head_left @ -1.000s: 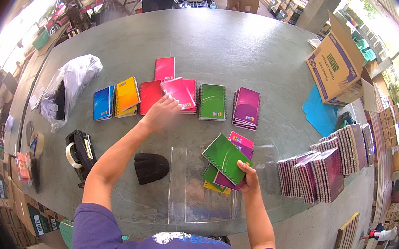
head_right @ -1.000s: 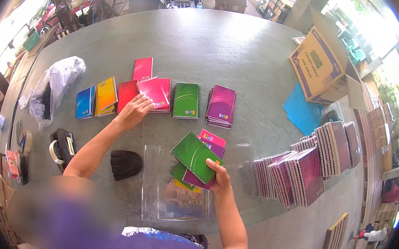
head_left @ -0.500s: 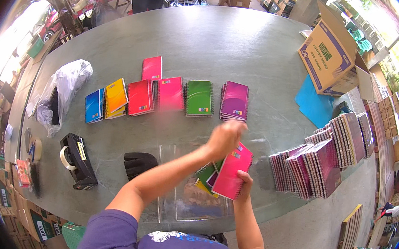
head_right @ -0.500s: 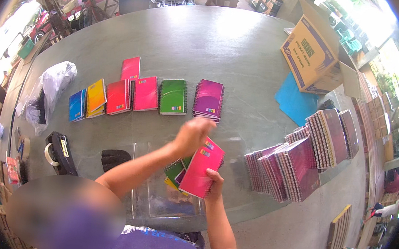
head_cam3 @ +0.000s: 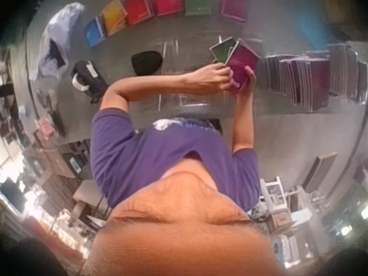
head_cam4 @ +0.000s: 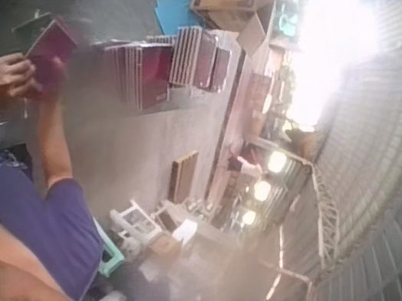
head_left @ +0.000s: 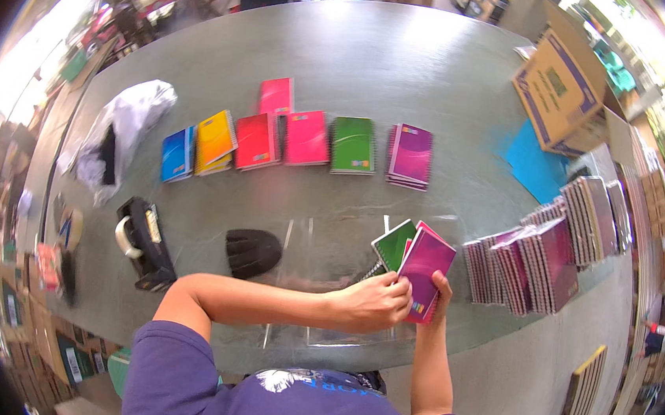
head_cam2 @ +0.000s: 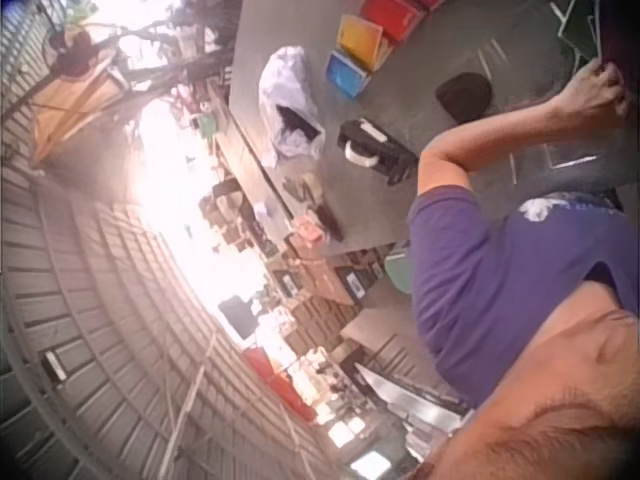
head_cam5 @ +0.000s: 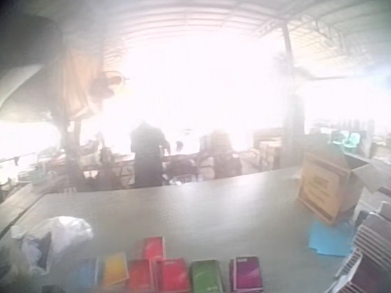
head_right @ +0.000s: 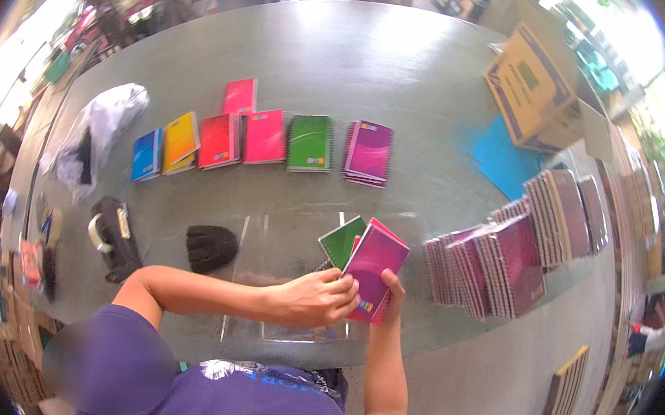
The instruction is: The person places stacks of colorful notebooks into plastic sleeves by hand, secures the sleeves with tape from a dispenser, and places the packaged stacks onto a pile.
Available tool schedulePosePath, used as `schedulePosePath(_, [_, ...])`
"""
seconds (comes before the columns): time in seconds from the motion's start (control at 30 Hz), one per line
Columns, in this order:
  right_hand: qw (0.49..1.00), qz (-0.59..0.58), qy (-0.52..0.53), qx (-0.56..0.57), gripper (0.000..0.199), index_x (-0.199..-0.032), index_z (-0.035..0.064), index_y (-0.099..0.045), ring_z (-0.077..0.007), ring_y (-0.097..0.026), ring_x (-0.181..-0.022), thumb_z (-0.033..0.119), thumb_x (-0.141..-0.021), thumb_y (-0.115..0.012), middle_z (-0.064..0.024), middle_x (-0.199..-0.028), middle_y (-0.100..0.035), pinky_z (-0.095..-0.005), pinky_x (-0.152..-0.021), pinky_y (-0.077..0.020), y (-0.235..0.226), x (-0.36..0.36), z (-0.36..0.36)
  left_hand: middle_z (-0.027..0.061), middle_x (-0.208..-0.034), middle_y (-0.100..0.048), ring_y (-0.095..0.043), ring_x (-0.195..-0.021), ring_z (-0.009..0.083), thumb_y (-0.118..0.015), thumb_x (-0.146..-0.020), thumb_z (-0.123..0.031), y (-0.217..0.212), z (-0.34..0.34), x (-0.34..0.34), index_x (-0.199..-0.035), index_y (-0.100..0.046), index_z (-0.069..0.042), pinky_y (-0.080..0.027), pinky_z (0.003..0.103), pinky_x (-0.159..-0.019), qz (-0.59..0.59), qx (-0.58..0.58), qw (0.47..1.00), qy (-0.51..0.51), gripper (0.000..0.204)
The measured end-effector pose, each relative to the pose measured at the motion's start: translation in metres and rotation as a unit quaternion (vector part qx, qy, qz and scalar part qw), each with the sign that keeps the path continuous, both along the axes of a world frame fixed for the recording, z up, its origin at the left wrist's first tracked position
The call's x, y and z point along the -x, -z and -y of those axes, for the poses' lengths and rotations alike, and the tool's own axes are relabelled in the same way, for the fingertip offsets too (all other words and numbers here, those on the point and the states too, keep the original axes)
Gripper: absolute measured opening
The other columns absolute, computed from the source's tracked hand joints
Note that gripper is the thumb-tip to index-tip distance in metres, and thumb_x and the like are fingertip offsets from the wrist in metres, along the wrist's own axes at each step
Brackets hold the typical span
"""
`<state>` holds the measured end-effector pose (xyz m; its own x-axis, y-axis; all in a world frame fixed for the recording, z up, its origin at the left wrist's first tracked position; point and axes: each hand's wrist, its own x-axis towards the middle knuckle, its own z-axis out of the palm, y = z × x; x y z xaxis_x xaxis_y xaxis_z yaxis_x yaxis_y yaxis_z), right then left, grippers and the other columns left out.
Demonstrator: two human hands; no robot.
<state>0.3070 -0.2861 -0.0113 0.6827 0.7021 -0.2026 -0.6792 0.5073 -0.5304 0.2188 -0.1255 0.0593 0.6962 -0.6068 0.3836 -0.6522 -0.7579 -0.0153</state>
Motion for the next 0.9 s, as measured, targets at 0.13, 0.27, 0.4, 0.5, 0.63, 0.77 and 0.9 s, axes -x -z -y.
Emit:
schedulePosePath(0.13, [0.998, -0.051, -0.045, 0.013, 0.06, -0.122, -0.0046, -0.044, -0.0261, -0.061, -0.094, 0.03, -0.076, -0.057, -0.0181, -0.108, -0.058, -0.0378, -0.082, -0.0519, -0.006, 0.021, -0.005, 0.0121, -0.104, -0.059, -0.053, -0.106, 0.0279, -0.065, -0.071, -0.019, 0.026, -0.088, 0.059, -0.101, -0.061, -0.007, -0.04, 0.041, -0.091, -0.032, 0.184, 0.948, -0.257, 0.033])
schedulePosePath(0.27, [0.995, -0.092, -0.024, 0.022, 0.051, -0.114, -0.0033, -0.049, -0.0259, -0.063, -0.086, 0.027, -0.074, -0.059, -0.016, -0.098, -0.062, -0.0374, -0.077, -0.0534, 0.009, 0.039, -0.015, 0.0159, -0.115, -0.053, -0.044, -0.116, 0.0338, -0.057, -0.083, -0.038, 0.071, -0.139, 0.14, -0.11, -0.059, -0.013, -0.029, 0.05, -0.099, -0.02, 0.092, 0.868, -0.487, 0.037])
schedulePosePath(0.4, [0.99, -0.055, -0.065, 0.116, 0.045, -0.111, -0.0013, -0.052, -0.0263, -0.064, -0.081, 0.024, -0.075, -0.058, -0.0156, -0.096, -0.063, -0.0384, -0.073, -0.0548, 0.011, 0.047, -0.019, 0.0171, -0.121, -0.05, -0.042, -0.117, 0.0362, -0.051, -0.085, -0.047, 0.085, -0.174, 0.189, -0.112, -0.06, -0.017, -0.026, 0.052, -0.1, -0.026, 0.068, 0.814, -0.576, 0.041])
schedulePosePath(0.5, [0.986, -0.06, -0.095, 0.124, 0.044, -0.109, -0.0025, -0.052, -0.0261, -0.064, -0.081, 0.024, -0.074, -0.058, -0.0159, -0.095, -0.063, -0.038, -0.073, -0.054, 0.004, 0.048, -0.02, 0.0173, -0.125, -0.048, -0.038, -0.121, 0.0361, -0.054, -0.083, -0.047, 0.08, -0.187, 0.206, -0.113, -0.061, -0.017, -0.024, 0.054, -0.1, -0.038, 0.063, 0.791, -0.607, 0.042])
schedulePosePath(0.63, [0.992, -0.075, -0.089, 0.043, 0.052, -0.115, -0.0035, -0.049, -0.0289, -0.063, -0.085, 0.027, -0.074, -0.059, -0.0186, -0.102, -0.061, -0.0393, -0.076, -0.0537, 0.0, 0.052, -0.036, 0.0158, -0.124, -0.048, -0.038, -0.121, 0.0334, -0.057, -0.08, -0.046, 0.085, -0.157, 0.194, -0.109, -0.064, -0.018, -0.023, 0.053, -0.102, -0.033, 0.087, 0.807, -0.584, 0.041])
schedulePosePath(0.77, [0.982, -0.077, -0.141, -0.102, 0.071, -0.13, -0.0019, -0.037, -0.0368, -0.056, -0.105, 0.037, -0.074, -0.059, -0.0252, -0.12, -0.051, -0.0488, -0.09, -0.0478, -0.008, 0.077, -0.071, 0.0151, -0.128, -0.043, -0.035, -0.122, 0.0339, -0.059, -0.08, -0.04, 0.094, -0.146, 0.188, -0.12, -0.055, -0.022, -0.021, 0.056, -0.102, -0.052, 0.131, 0.836, -0.531, 0.044])
schedulePosePath(0.9, [0.979, -0.091, -0.142, -0.112, 0.07, -0.128, 0.0001, -0.039, -0.0346, -0.058, -0.101, 0.039, -0.074, -0.06, -0.0213, -0.118, -0.052, -0.0466, -0.088, -0.0486, -0.005, 0.109, -0.11, 0.0139, -0.13, -0.042, -0.035, -0.122, 0.0337, -0.067, -0.074, -0.035, 0.071, -0.137, 0.189, -0.125, -0.05, -0.024, -0.026, 0.056, -0.099, -0.079, 0.126, 0.849, -0.507, 0.055])
